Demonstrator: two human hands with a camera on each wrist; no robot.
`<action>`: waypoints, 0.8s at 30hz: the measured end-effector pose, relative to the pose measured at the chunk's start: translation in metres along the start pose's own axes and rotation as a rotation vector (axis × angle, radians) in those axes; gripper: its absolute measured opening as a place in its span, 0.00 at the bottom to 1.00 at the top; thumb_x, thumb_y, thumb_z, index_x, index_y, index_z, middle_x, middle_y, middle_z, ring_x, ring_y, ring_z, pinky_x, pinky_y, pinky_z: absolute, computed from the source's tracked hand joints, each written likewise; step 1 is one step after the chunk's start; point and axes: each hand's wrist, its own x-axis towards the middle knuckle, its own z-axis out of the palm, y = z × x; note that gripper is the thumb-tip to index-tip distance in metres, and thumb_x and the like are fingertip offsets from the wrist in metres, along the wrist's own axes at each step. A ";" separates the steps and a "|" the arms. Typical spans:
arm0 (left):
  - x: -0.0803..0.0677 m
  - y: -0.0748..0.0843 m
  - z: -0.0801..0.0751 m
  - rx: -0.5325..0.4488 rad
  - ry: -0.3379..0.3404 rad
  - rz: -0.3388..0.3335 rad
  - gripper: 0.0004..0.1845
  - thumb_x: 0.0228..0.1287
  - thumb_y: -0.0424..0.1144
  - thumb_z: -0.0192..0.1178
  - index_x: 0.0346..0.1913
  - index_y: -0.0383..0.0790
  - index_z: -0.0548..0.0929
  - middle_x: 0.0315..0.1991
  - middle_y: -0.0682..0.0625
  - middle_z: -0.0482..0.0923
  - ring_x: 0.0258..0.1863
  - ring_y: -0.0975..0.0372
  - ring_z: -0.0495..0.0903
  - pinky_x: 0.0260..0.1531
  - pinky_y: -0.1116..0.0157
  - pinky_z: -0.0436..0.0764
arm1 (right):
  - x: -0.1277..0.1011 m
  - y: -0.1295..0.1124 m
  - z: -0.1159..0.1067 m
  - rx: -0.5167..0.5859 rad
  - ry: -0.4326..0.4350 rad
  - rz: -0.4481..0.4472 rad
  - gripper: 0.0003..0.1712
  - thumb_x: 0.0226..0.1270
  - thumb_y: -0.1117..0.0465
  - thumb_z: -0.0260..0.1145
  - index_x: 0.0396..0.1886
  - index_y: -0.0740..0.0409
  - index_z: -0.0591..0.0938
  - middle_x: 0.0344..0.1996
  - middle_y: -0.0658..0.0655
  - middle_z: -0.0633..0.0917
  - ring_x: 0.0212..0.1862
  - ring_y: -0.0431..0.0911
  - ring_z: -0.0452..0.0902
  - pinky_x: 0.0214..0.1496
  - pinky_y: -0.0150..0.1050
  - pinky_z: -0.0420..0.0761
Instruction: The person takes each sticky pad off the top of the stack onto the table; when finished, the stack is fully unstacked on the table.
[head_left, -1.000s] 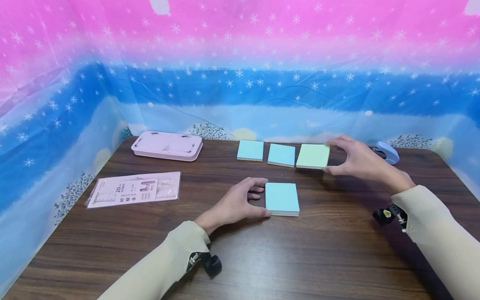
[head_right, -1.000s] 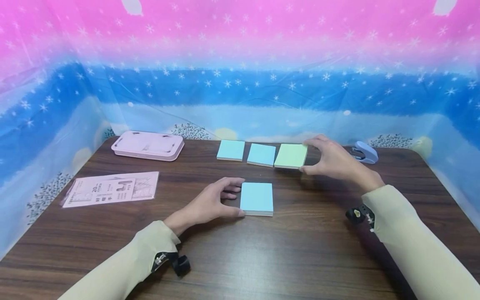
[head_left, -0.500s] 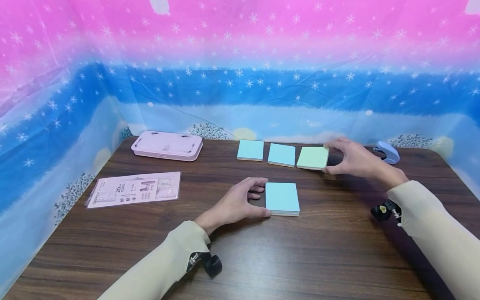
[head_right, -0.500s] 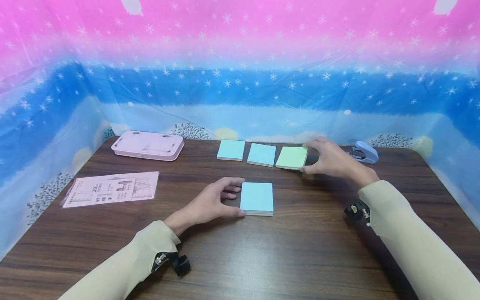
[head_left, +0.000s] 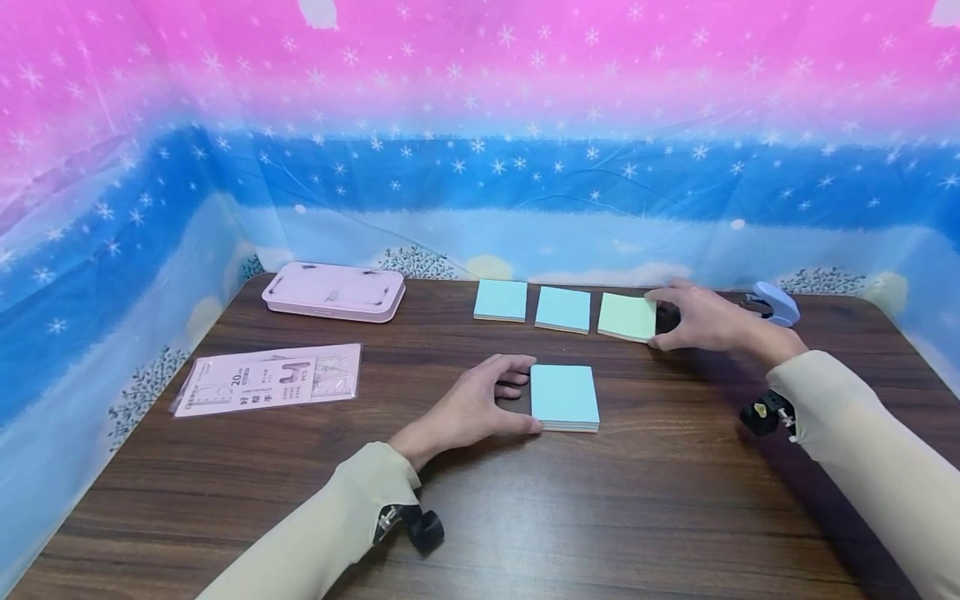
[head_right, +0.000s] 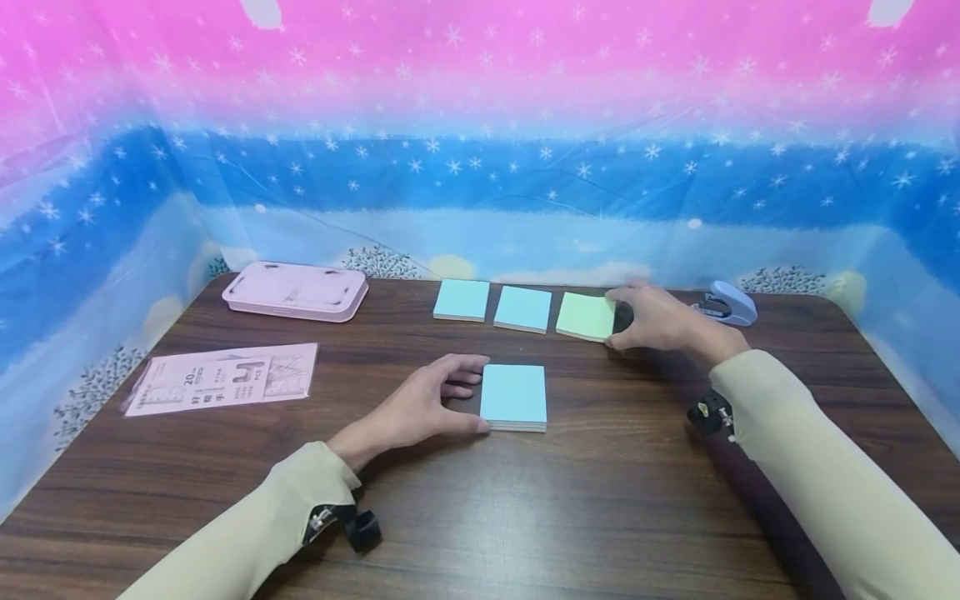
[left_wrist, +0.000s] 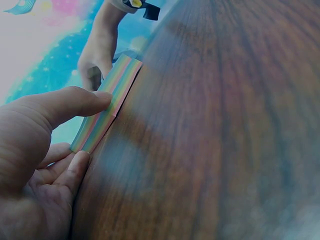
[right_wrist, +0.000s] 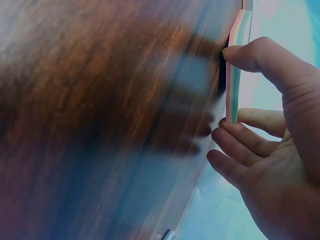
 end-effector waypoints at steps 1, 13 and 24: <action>0.000 0.000 0.000 0.000 -0.001 -0.001 0.44 0.57 0.36 0.81 0.76 0.37 0.73 0.67 0.46 0.76 0.62 0.54 0.81 0.64 0.63 0.80 | 0.000 0.000 0.000 -0.003 -0.005 0.003 0.47 0.67 0.52 0.77 0.76 0.71 0.70 0.72 0.78 0.66 0.68 0.74 0.69 0.63 0.71 0.75; 0.000 0.000 0.000 0.000 0.000 0.004 0.43 0.57 0.37 0.81 0.75 0.36 0.73 0.67 0.44 0.76 0.62 0.54 0.81 0.64 0.62 0.80 | 0.001 0.000 -0.002 -0.005 -0.027 0.010 0.42 0.70 0.57 0.74 0.76 0.75 0.69 0.72 0.80 0.66 0.69 0.75 0.67 0.65 0.72 0.74; 0.000 -0.001 0.001 -0.002 0.006 0.011 0.43 0.57 0.37 0.82 0.75 0.37 0.74 0.66 0.44 0.77 0.61 0.54 0.81 0.64 0.62 0.80 | -0.006 -0.005 -0.001 0.007 0.033 -0.041 0.42 0.71 0.59 0.75 0.77 0.72 0.68 0.72 0.78 0.68 0.70 0.74 0.66 0.69 0.73 0.70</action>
